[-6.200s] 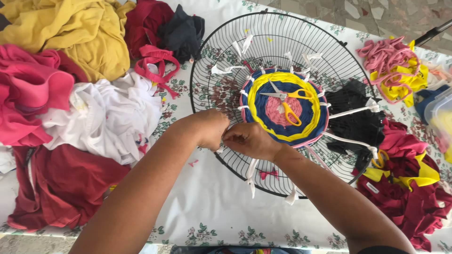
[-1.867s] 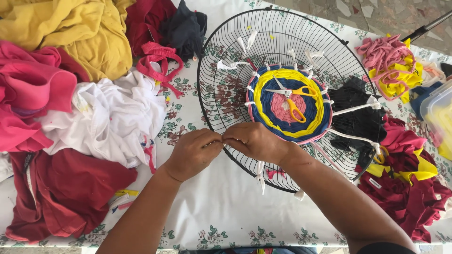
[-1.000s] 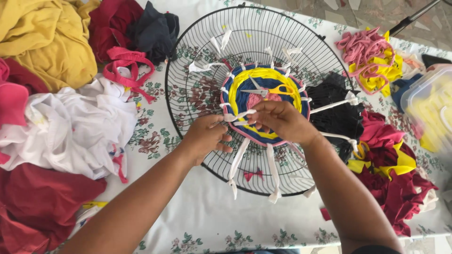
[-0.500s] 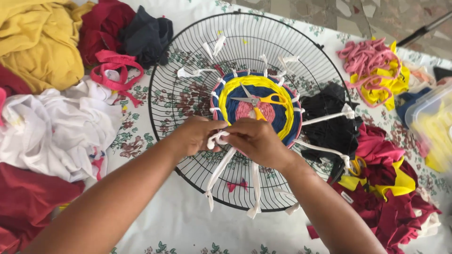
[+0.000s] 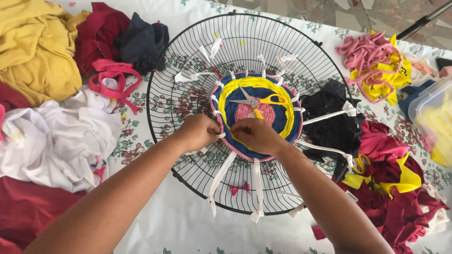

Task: The person is weaving strips of colorful fabric through a circular metal frame to create a rug.

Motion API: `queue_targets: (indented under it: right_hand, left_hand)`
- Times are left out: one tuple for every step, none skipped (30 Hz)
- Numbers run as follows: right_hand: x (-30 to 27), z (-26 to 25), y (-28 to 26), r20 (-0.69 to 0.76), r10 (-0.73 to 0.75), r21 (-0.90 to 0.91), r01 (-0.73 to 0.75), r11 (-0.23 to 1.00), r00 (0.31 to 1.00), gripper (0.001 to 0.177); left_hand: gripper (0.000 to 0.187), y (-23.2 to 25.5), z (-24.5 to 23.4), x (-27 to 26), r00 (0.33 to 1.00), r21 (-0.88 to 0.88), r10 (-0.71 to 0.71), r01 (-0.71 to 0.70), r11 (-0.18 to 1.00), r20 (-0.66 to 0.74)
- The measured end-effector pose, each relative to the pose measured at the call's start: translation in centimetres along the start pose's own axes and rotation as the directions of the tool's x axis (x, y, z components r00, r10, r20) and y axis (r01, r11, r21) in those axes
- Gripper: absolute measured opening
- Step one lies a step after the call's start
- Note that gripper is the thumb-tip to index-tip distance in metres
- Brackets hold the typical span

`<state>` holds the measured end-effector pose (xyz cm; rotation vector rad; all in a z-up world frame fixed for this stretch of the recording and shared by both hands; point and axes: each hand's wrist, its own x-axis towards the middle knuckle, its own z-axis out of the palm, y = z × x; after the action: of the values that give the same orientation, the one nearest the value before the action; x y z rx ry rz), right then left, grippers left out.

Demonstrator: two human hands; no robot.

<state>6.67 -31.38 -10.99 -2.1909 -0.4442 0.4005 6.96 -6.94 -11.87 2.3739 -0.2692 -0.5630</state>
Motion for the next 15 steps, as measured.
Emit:
queue_targets:
  right_hand:
    - [0.1,0.4,0.5,-0.001,0.007,0.004,-0.007,1.000,1.000,0.017]
    - [0.2,0.9,1.0,-0.044,0.000,0.019,0.001,1.000,0.999,0.016]
    - [0.7,1.1,1.3,-0.089,-0.013,0.030,0.016,0.999,0.996,0.016]
    - [0.6,1.1,0.9,-0.093,-0.013,0.031,0.016,0.999,0.996,0.016]
    - [0.3,1.3,0.6,-0.085,-0.044,0.010,0.045,0.999,0.995,0.017]
    - [0.0,1.5,0.2,-0.076,-0.074,-0.010,0.074,0.997,0.994,0.018]
    - [0.1,1.8,0.4,-0.077,-0.071,-0.009,0.071,0.997,0.995,0.018]
    - [0.1,2.1,0.6,-0.097,-0.060,-0.031,0.057,0.998,0.993,0.019]
    - [0.5,2.3,0.7,-0.120,-0.057,-0.056,0.050,0.997,0.991,0.020]
    - [0.7,2.2,0.6,-0.123,-0.062,-0.058,0.055,0.997,0.990,0.020]
    - [0.6,2.3,0.7,-0.126,-0.059,-0.057,0.052,0.997,0.990,0.021]
    - [0.5,2.4,0.7,-0.128,-0.055,-0.055,0.048,0.997,0.990,0.021]
    - [0.4,2.4,0.7,-0.128,-0.051,-0.054,0.045,0.998,0.990,0.021]
    - [0.2,2.5,0.6,-0.113,-0.058,-0.047,0.053,0.997,0.992,0.019]
    - [0.3,2.3,0.5,-0.098,-0.069,-0.044,0.065,0.997,0.993,0.018]
  left_hand:
    - [0.030,0.4,0.0,-0.3,1.000,0.001,0.000,0.000,1.000,0.008]
    - [0.024,0.8,-0.1,-0.5,0.999,0.092,0.016,-0.011,0.996,-0.048]
    - [0.018,1.3,-0.4,-0.5,0.993,0.185,0.039,-0.018,0.983,-0.110]
    - [0.018,0.9,0.0,-0.4,0.993,0.188,0.042,-0.021,0.982,-0.109]
    - [0.017,0.5,0.7,-0.3,0.991,0.121,-0.015,0.031,0.992,-0.133]
    - [0.017,0.1,1.3,-0.3,0.986,0.053,-0.073,0.082,0.995,-0.153]
    - [0.017,0.4,1.7,-0.6,0.986,0.054,-0.072,0.081,0.995,-0.150]
    - [0.028,0.7,2.1,-1.0,0.969,-0.423,-0.225,0.164,0.891,-0.099]
    - [0.043,0.9,2.2,-1.2,0.943,-0.794,-0.333,0.210,0.571,0.010]
    - [0.043,1.0,2.4,-0.9,0.944,-0.794,-0.330,0.204,0.573,0.005]
    - [0.032,1.1,2.9,-0.8,0.937,-0.858,-0.348,0.207,0.470,0.036]
    - [0.023,1.1,3.3,-0.6,0.930,-0.910,-0.362,0.208,0.359,0.069]
    - [0.023,1.6,2.9,-0.8,0.929,-0.909,-0.362,0.211,0.359,0.073]
    - [0.025,2.0,2.5,-1.0,0.920,-0.919,-0.368,0.257,0.300,0.137]
    - [0.027,2.5,1.9,-1.1,0.908,-0.924,-0.369,0.298,0.241,0.197]
